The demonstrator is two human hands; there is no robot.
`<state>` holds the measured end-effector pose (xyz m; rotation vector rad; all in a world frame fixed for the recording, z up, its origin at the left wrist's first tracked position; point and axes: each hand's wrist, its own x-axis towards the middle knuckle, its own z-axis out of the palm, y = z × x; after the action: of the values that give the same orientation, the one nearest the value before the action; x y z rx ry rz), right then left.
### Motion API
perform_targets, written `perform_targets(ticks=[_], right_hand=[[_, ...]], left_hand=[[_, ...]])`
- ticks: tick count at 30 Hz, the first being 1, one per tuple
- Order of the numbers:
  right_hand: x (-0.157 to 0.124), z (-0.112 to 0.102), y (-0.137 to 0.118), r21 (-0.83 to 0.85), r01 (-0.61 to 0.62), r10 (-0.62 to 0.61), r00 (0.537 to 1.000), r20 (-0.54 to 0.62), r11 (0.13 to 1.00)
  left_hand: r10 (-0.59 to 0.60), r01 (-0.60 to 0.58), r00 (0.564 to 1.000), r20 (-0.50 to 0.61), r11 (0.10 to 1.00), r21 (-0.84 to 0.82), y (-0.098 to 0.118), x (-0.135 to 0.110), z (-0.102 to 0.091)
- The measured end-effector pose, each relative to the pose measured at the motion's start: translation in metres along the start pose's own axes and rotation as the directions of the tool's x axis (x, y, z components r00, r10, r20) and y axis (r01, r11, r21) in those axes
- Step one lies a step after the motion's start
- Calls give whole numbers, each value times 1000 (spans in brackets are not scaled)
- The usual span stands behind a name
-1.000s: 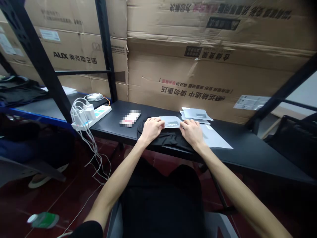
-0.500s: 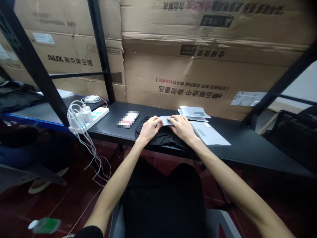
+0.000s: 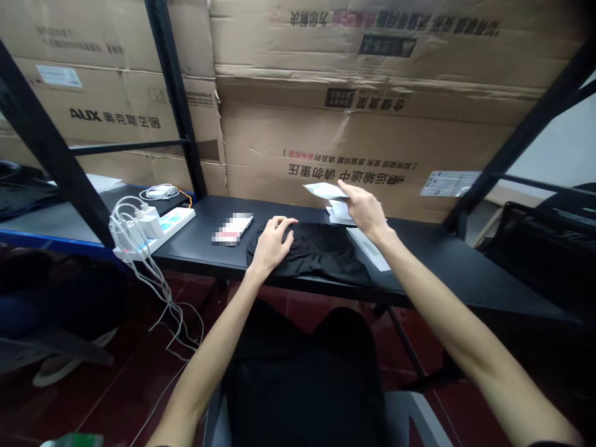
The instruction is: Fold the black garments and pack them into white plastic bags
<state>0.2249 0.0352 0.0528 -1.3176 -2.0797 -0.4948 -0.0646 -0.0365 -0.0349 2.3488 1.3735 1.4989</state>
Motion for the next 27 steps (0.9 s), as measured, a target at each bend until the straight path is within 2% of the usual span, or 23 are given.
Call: perform_targets(ticks=[3, 6, 10, 12, 18, 22, 24, 27], right_hand=[[16, -2, 37, -40, -13, 11, 999, -48, 999], [16, 15, 70, -80, -74, 72, 997, -30, 994], [-3, 48, 98, -150, -140, 163, 974, 157, 979], [-10, 58, 105, -160, -147, 176, 966, 190, 976], [-10, 61, 102, -210, -156, 206, 948, 244, 965], [-12, 51, 84, -205, -150, 180, 975, 133, 967], [-17, 45, 74, -192, -116, 140, 983, 116, 974], [-25, 42, 64, -169, -54, 89, 974, 208, 984]], left_hand=[[20, -25, 996, 85, 998, 54, -4, 0, 4], [16, -39, 981, 191, 993, 113, -10, -1, 8], [-23, -34, 944, 329, 985, 166, -16, -2, 12], [-34, -34, 931, 364, 984, 176, -18, -1, 13], [-46, -28, 924, 380, 982, 188, -17, 0, 12], [-51, -33, 918, 394, 979, 203, -16, 0, 10], [-49, -44, 905, 422, 977, 208, -17, 4, 7], [-63, -43, 875, 481, 977, 207, -23, 23, 3]])
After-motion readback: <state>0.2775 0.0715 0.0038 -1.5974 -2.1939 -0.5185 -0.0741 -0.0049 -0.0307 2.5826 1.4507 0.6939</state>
